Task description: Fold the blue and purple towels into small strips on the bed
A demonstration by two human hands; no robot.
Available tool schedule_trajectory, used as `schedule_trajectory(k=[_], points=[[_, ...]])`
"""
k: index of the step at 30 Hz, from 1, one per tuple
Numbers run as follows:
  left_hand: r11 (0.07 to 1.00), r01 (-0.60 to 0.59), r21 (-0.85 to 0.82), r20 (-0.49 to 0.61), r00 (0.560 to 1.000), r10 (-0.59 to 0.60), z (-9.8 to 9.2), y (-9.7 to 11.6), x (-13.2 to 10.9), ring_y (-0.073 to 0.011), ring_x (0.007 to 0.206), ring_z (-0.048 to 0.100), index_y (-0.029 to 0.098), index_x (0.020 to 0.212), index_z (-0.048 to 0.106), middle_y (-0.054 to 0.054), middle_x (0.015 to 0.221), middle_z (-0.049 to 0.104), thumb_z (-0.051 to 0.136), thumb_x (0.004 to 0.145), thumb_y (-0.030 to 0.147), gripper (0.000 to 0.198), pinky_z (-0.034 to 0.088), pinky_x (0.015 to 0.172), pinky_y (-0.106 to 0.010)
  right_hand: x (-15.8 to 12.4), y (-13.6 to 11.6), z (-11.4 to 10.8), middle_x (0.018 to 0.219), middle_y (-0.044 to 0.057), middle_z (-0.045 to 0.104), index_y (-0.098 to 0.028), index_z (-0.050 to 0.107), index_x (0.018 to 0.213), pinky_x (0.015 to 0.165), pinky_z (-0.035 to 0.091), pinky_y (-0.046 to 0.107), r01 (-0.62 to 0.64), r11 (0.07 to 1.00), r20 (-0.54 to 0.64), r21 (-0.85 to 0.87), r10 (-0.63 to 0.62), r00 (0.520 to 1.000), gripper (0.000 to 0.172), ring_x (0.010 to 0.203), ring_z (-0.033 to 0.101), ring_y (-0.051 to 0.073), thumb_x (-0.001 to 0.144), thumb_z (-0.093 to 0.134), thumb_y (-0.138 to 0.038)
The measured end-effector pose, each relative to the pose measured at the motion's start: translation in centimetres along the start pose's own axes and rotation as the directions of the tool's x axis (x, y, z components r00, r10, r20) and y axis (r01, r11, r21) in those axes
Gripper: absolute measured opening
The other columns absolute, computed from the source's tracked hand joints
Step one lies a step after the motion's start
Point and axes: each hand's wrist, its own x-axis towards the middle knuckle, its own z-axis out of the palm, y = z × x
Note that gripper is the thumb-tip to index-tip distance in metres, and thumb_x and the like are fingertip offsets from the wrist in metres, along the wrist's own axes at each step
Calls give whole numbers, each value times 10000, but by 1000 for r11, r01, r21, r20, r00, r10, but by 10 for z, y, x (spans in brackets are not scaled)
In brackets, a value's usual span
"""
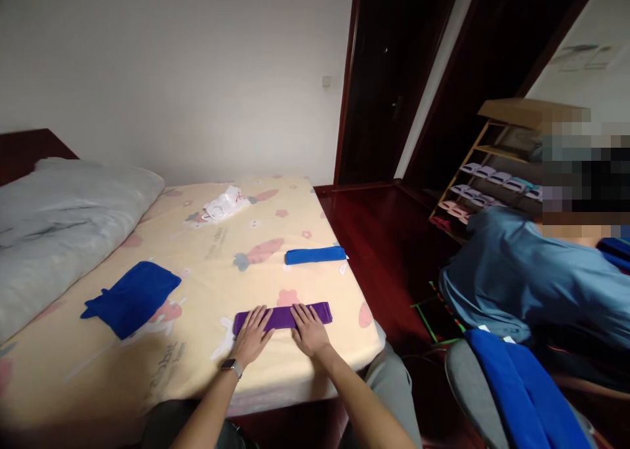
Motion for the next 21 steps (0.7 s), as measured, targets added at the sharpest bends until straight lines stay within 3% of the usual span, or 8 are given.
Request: schedule_trajectory(k=[3,8,11,14,15,17,19,21], points=[[1000,-11,-4,41,999,11,7,-23,-9,-250,1469,312,270,1554,267,-68,1590,355,427,978,475,632,276,1209,-474,-9,22,2,1595,69,316,-179,283,1554,1206,229,446,-18,1000,20,-23,18,1000,674,1469,278,249,914,467,-284],[999,50,2,61,997,-50,6,-68,-34,-243,1485,274,236,1561,250,-73,1603,325,409,987,425,624,284,1208,-459,-24,66,-6,1559,110,380,-137,323,1535,1199,268,461,-45,999,7,-25,45,999,669,1447,332,252,885,458,-222],[994,97,-50,72,993,-93,6,-78,-42,-240,1486,273,217,1544,294,-75,1599,335,416,978,374,600,324,1188,-444,-23,69,-8,1540,102,417,-150,361,1517,1186,303,441,-74,997,29,0,74,997,676,1434,356,242,848,458,-163],[975,169,-144,27,986,-166,6,-73,-47,-234,1472,307,198,1513,355,-92,1580,369,434,945,300,583,336,1179,-425,-22,57,-13,1553,110,394,-155,402,1490,1179,295,434,-258,966,8,27,258,966,682,1432,348,273,815,498,-156],[961,215,-177,-5,976,-219,6,-71,-49,-233,1461,330,195,1493,388,-97,1567,389,439,929,282,573,348,1170,-415,-22,52,-15,1553,131,386,-142,408,1483,1170,296,432,-372,926,-18,62,373,928,684,1422,359,294,808,516,-167],[902,356,-246,-67,922,-382,4,-65,-51,-232,1382,453,196,1419,482,-106,1485,494,439,913,282,515,414,1110,-389,-23,45,-21,1508,189,427,-101,435,1452,1133,323,418,-617,747,-14,250,640,769,665,1370,423,325,802,541,-197],[788,540,-296,-71,810,-581,-1,-61,-49,-230,1195,613,195,1292,584,-113,1297,641,421,925,333,425,494,982,-354,-21,45,-28,1361,222,565,-65,542,1337,1055,391,390,-744,495,108,449,796,595,543,1253,539,330,829,526,-255],[671,687,-280,4,700,-714,-9,-59,-39,-224,986,696,188,1140,654,-107,1075,727,427,927,410,383,527,830,-312,-15,50,-31,1145,196,690,-78,667,1119,939,461,358,-767,329,232,550,822,519,414,1082,641,313,873,489,-360]])
